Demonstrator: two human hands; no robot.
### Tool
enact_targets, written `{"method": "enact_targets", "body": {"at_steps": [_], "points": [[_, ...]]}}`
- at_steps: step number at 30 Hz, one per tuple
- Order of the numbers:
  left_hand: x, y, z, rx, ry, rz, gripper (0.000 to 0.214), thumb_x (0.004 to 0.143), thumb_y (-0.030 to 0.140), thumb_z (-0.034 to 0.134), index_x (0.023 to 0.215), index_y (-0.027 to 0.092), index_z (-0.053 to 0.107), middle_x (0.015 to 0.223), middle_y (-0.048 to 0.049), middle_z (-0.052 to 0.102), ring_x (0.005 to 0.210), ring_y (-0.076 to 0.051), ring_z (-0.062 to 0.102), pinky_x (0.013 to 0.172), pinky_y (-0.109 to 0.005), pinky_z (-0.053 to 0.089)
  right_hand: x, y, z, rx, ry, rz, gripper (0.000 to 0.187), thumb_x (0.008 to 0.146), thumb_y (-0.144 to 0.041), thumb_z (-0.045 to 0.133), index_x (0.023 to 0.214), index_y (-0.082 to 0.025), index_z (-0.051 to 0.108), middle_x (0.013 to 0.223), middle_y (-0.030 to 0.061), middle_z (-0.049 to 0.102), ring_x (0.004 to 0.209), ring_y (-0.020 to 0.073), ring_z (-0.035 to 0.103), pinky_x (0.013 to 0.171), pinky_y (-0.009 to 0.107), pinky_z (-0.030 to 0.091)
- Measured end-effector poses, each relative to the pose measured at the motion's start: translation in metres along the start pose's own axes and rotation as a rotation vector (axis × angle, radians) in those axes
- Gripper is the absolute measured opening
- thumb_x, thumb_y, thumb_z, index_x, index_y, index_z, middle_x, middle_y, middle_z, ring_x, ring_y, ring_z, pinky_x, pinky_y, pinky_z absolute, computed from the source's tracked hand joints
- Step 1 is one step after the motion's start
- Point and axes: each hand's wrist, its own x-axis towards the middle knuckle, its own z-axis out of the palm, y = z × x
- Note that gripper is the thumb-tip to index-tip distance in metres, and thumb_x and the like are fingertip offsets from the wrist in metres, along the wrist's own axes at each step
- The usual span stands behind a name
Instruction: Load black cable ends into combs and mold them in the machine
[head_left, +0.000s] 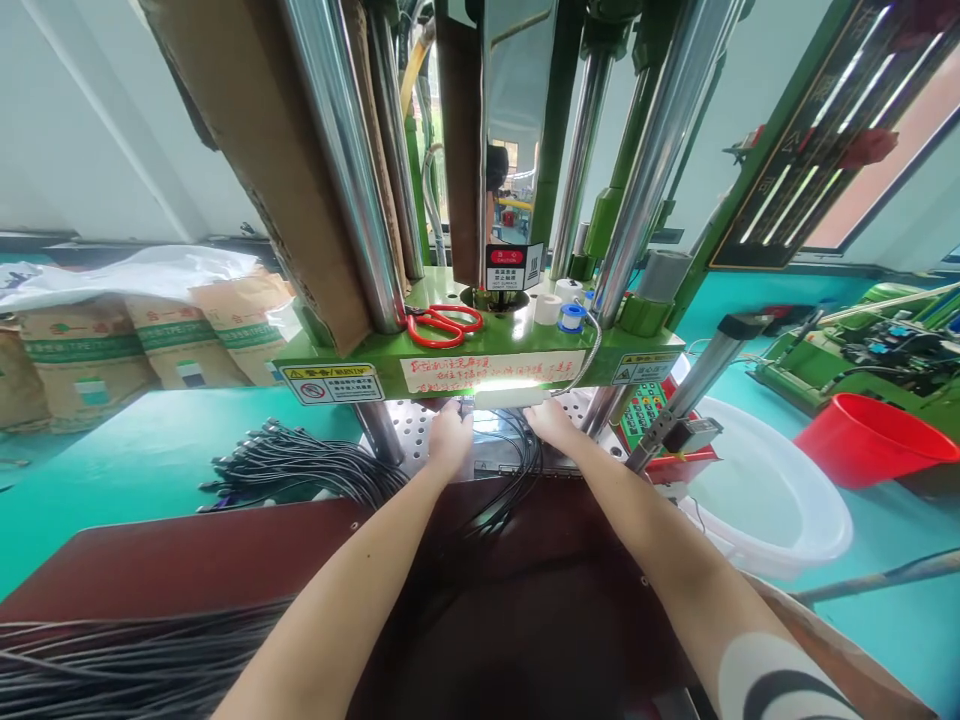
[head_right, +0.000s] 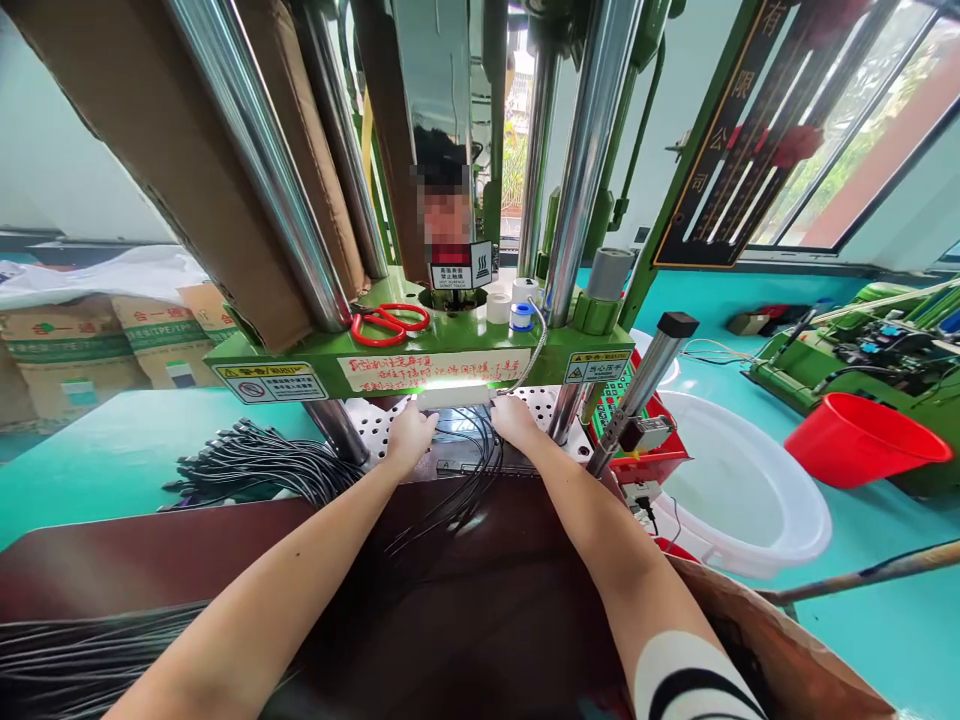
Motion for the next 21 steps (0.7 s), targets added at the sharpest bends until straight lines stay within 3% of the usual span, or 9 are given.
{"method": "enact_targets", "body": {"at_steps": [4, 9, 16, 21], "points": [[0.002, 0.0, -0.002, 0.311, -0.036, 0.095, 0.025, 0.077, 0.014, 0.044, 0.096, 0.007, 0.057, 0.084, -0.0177, 0.064, 0.092, -0.031, 0.059, 0.081, -0.044, 0.042, 0.0, -0.001, 0.0, -0.023, 0.013, -0.018, 0.03, 0.081, -0.018, 0.038, 0.096, -0.012, 0.063, 0.098, 0.0136, 0.064, 0.09, 0.0237, 0.058, 0.074, 0.028, 0.04], [0.006, -0.001, -0.001, 0.542, -0.083, 0.163, 0.031, 0.076, 0.01, 0.039, 0.101, 0.008, 0.058, 0.082, -0.0167, 0.064, 0.087, -0.029, 0.061, 0.076, -0.039, 0.044, 0.0, -0.002, 0.002, -0.019, 0.019, -0.006, 0.03, 0.081, -0.017, 0.037, 0.098, -0.011, 0.062, 0.098, 0.0155, 0.063, 0.088, 0.0253, 0.058, 0.073, 0.03, 0.04], [0.003, 0.021, -0.006, 0.624, -0.027, 0.173, 0.032, 0.082, 0.021, 0.036, 0.101, 0.016, 0.061, 0.093, -0.0125, 0.065, 0.091, -0.024, 0.059, 0.075, -0.033, 0.045, -0.001, -0.01, -0.016, 0.047, 0.038, -0.066, 0.029, 0.085, -0.027, 0.04, 0.103, -0.018, 0.062, 0.104, 0.0101, 0.063, 0.097, 0.0241, 0.056, 0.081, 0.03, 0.041], [-0.002, 0.033, 0.006, 0.597, 0.027, 0.174, 0.036, 0.083, 0.036, 0.037, 0.101, 0.017, 0.061, 0.095, -0.0123, 0.064, 0.092, -0.025, 0.058, 0.076, -0.034, 0.044, 0.005, -0.02, -0.017, 0.098, 0.066, -0.141, 0.024, 0.081, -0.027, 0.05, 0.101, -0.02, 0.062, 0.109, 0.0063, 0.062, 0.102, 0.0212, 0.054, 0.088, 0.029, 0.04]]}}
